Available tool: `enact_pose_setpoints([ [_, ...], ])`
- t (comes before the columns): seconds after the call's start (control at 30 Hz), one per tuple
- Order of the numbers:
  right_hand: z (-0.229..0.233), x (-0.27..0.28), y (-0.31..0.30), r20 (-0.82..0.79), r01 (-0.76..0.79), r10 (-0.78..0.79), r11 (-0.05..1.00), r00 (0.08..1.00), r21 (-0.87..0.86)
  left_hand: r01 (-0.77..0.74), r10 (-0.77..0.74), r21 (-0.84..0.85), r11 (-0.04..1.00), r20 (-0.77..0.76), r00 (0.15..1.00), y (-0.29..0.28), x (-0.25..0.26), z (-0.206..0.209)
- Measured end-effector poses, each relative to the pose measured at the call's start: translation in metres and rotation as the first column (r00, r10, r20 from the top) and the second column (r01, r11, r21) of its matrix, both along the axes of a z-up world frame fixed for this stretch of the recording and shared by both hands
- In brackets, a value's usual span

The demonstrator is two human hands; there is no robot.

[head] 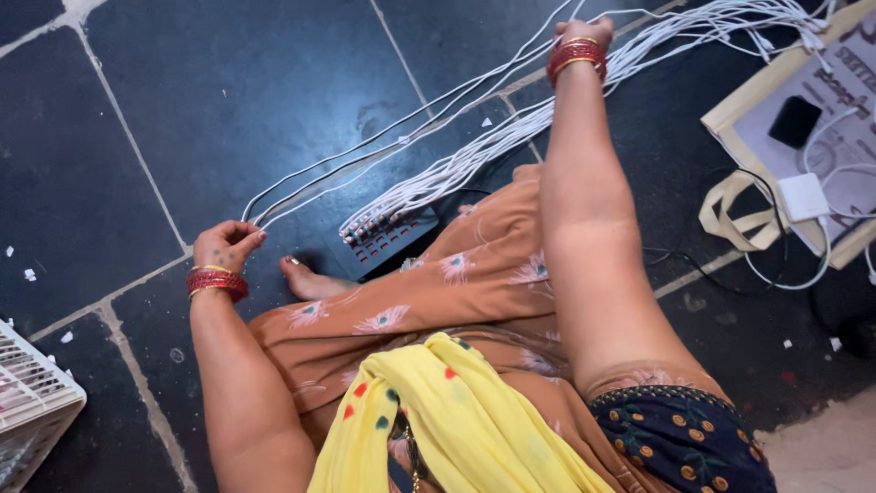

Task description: The person sits on the floor and repeatedly inserts white cable ends into a black multi-port device. They handle the cables one by one, connecting them to the device and occasionally adjusting the bundle.

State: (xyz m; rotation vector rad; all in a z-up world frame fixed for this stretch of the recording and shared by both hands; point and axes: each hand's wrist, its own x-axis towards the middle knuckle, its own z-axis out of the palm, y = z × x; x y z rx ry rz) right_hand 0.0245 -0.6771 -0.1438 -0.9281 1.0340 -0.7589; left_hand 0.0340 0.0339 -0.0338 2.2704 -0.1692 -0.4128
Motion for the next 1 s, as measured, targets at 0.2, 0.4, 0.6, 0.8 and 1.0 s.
enact_pose_setpoints([
  [0.2, -0.045, 0.027, -0.026, -0.342, -0.398, 0.283, 0.854, 0.896, -0.335, 0.039, -0.022, 0.145, 0.989, -0.118, 0.993, -0.004, 0.017, -0.016],
  [0.4, -0.080, 0.027, -0.015, -0.661, -0.614, 0.335, 0.752, 0.671, -0.242, 0.100, -0.043, 0.260, 0.960, -0.217, 0.975, 0.015, 0.031, -0.039],
  [0.6, -0.068, 0.024, -0.030, -0.481, -0.377, 0.177, 0.853, 0.859, -0.360, 0.020, -0.009, 0.229, 0.973, -0.048, 0.999, 0.029, 0.057, -0.083],
  [0.8, -0.031, 0.040, -0.023, -0.325, -0.396, 0.361, 0.917, 0.874, -0.045, -0.064, 0.063, 0.368, 0.928, 0.012, 0.998, 0.035, 0.077, -0.105],
  [1.0, -0.021, 0.033, -0.007, -0.436, -0.476, 0.472, 0.873, 0.767, 0.108, -0.186, 0.195, 0.517, 0.836, 0.037, 0.980, 0.026, 0.078, -0.114],
])
